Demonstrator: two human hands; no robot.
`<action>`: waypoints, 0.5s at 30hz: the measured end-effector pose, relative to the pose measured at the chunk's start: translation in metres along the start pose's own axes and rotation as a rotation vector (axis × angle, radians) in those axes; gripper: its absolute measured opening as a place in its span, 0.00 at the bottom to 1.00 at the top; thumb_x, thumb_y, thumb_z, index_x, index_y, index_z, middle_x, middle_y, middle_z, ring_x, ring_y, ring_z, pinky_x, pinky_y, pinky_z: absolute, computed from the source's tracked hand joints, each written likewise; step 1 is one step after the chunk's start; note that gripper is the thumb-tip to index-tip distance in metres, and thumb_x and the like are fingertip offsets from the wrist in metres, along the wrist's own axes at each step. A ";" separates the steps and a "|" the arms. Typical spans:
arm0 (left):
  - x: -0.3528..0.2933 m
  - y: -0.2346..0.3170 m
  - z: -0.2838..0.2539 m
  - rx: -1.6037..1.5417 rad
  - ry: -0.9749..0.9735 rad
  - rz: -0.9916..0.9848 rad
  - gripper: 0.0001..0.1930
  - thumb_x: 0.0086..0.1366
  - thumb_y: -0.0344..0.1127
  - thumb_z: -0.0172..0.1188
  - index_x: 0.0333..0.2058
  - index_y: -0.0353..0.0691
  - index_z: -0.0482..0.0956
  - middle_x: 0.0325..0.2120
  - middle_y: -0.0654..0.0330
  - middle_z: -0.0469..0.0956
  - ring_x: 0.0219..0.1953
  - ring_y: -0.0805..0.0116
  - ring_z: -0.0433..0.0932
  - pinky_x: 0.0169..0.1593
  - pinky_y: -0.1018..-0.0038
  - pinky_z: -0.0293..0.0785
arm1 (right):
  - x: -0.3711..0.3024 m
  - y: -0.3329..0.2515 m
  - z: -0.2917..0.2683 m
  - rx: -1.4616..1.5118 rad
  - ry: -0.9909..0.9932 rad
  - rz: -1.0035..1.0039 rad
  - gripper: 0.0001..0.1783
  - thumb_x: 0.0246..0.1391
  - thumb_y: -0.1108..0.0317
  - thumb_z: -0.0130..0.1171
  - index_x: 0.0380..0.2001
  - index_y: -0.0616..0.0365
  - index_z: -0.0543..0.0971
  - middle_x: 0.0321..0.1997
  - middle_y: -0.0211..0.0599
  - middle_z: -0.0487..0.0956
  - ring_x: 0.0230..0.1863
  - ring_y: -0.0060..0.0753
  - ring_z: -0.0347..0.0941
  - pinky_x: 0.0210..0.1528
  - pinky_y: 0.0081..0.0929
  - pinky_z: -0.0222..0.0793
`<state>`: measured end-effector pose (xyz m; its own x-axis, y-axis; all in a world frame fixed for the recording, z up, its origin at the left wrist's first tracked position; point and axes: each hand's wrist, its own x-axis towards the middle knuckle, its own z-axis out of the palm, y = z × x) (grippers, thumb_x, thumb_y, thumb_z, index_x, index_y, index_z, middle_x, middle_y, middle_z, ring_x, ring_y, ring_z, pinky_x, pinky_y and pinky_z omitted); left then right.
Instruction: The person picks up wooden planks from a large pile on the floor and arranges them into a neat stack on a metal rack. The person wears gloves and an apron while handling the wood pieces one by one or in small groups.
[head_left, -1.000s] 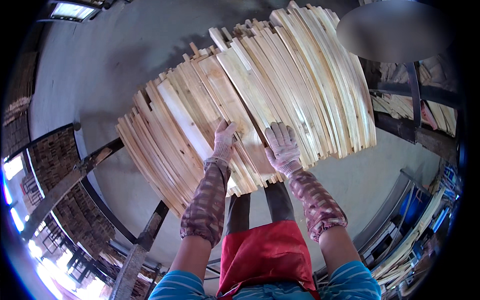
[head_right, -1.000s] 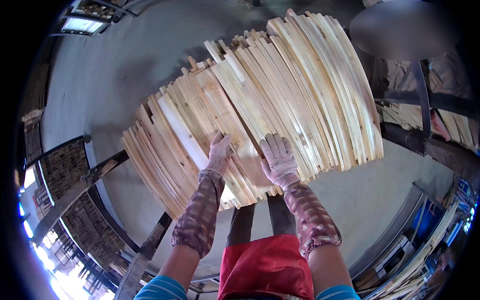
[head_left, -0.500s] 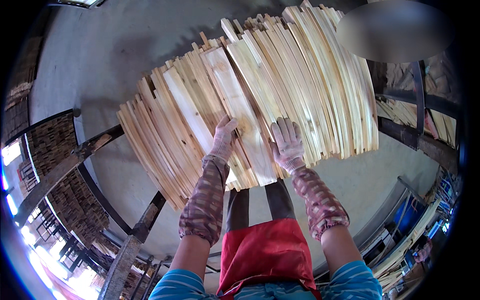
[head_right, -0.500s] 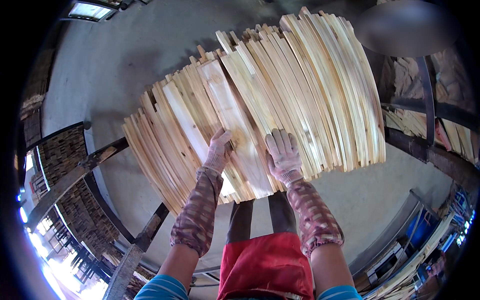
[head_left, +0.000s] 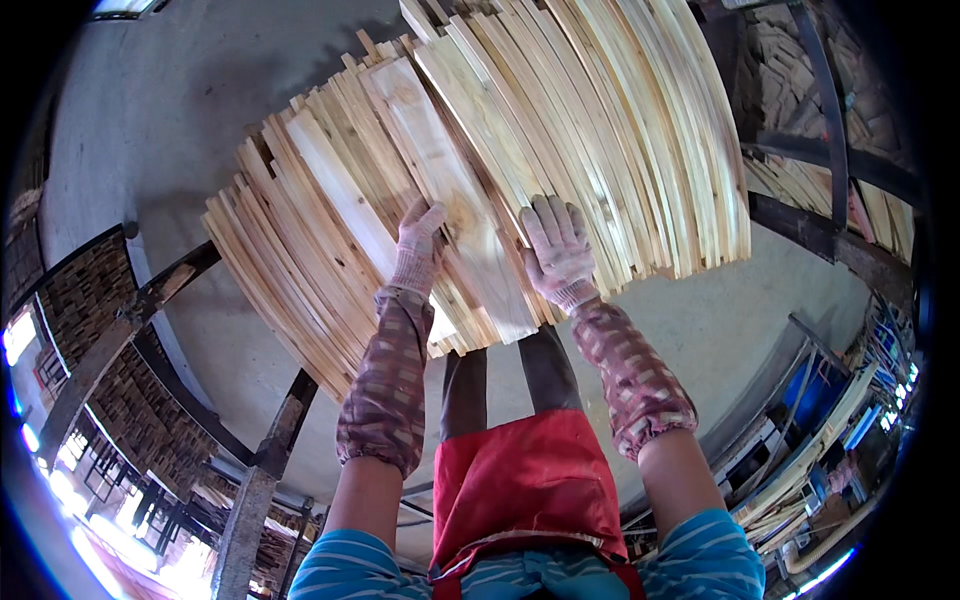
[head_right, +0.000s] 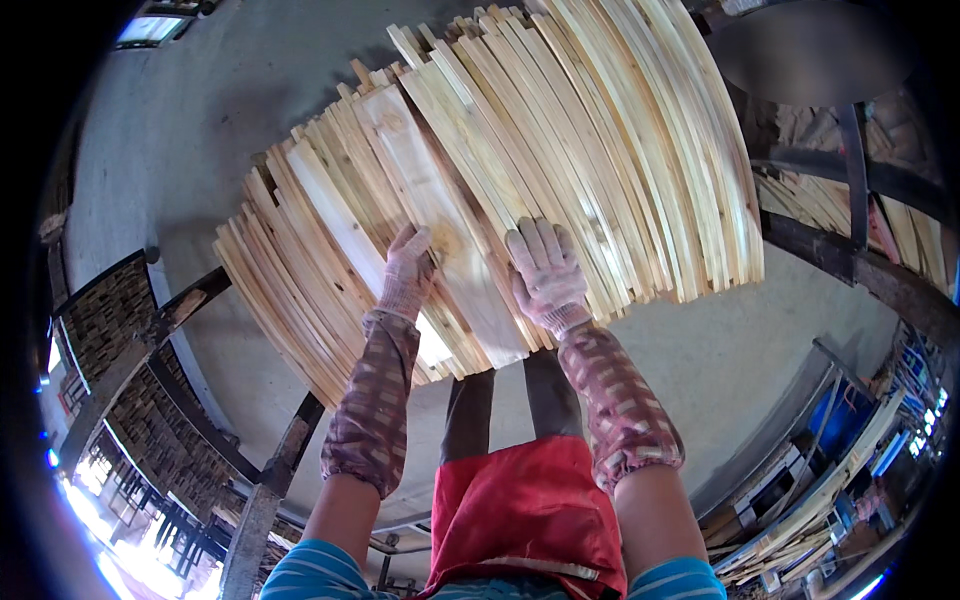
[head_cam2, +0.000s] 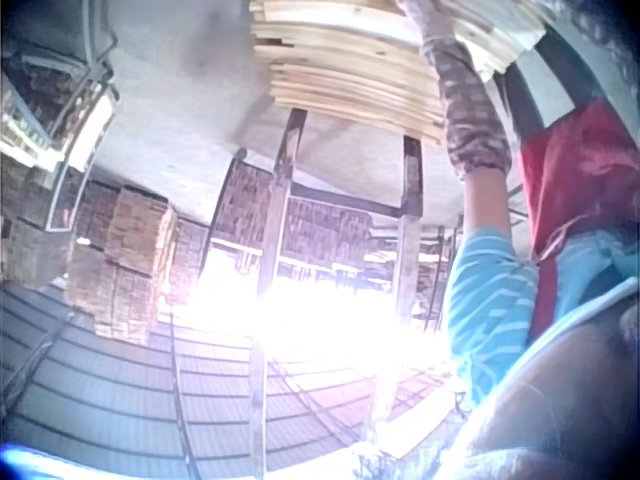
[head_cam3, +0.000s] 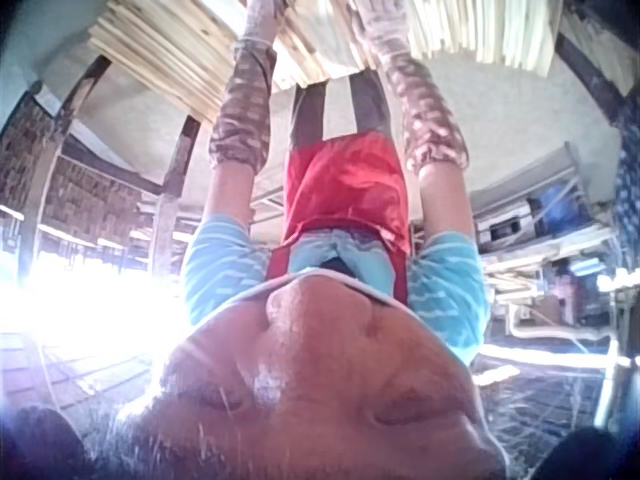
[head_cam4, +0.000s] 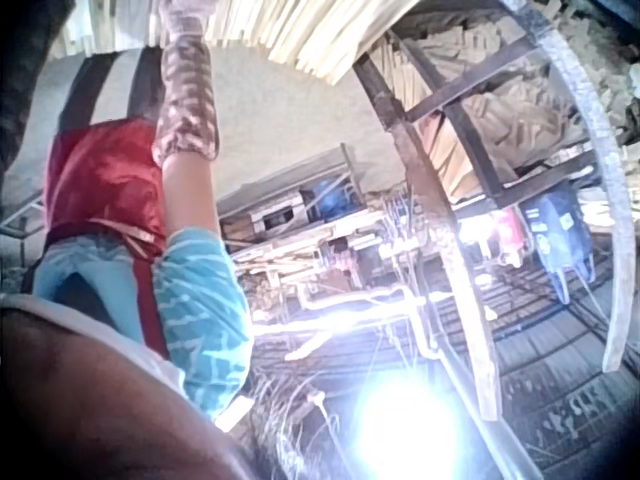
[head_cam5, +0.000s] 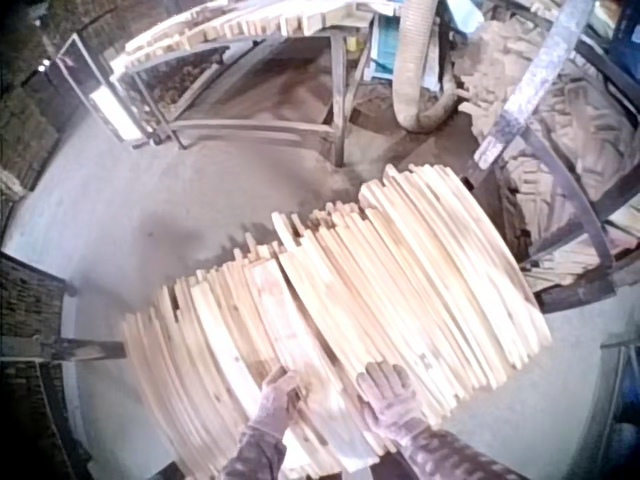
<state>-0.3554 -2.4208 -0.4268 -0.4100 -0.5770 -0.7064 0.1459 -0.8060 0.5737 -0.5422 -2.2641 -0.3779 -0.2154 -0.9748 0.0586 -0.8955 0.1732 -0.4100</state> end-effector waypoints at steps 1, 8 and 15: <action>-0.001 0.000 0.001 0.018 0.009 -0.005 0.21 0.67 0.33 0.62 0.57 0.33 0.75 0.44 0.58 0.82 0.45 0.66 0.81 0.46 0.71 0.79 | -0.001 0.001 0.000 -0.001 0.011 -0.009 0.33 0.47 0.61 0.60 0.58 0.57 0.69 0.62 0.47 0.70 0.65 0.55 0.65 0.66 0.55 0.60; -0.007 0.003 0.024 0.459 0.232 -0.018 0.14 0.67 0.27 0.62 0.51 0.35 0.81 0.38 0.62 0.83 0.40 0.72 0.82 0.40 0.73 0.79 | -0.010 0.008 0.012 0.048 0.056 -0.043 0.38 0.64 0.40 0.47 0.64 0.59 0.66 0.65 0.51 0.68 0.64 0.61 0.64 0.65 0.61 0.57; -0.006 -0.021 0.025 0.281 0.227 0.172 0.03 0.63 0.26 0.64 0.36 0.39 0.82 0.25 0.76 0.73 0.29 0.82 0.70 0.29 0.79 0.67 | -0.015 0.007 0.009 0.044 0.056 -0.045 0.42 0.58 0.38 0.54 0.65 0.59 0.65 0.66 0.51 0.68 0.66 0.61 0.63 0.68 0.61 0.57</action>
<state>-0.3789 -2.3972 -0.4242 -0.1870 -0.7401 -0.6459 -0.0696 -0.6459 0.7602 -0.5414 -2.2498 -0.3901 -0.1976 -0.9718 0.1284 -0.8871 0.1215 -0.4453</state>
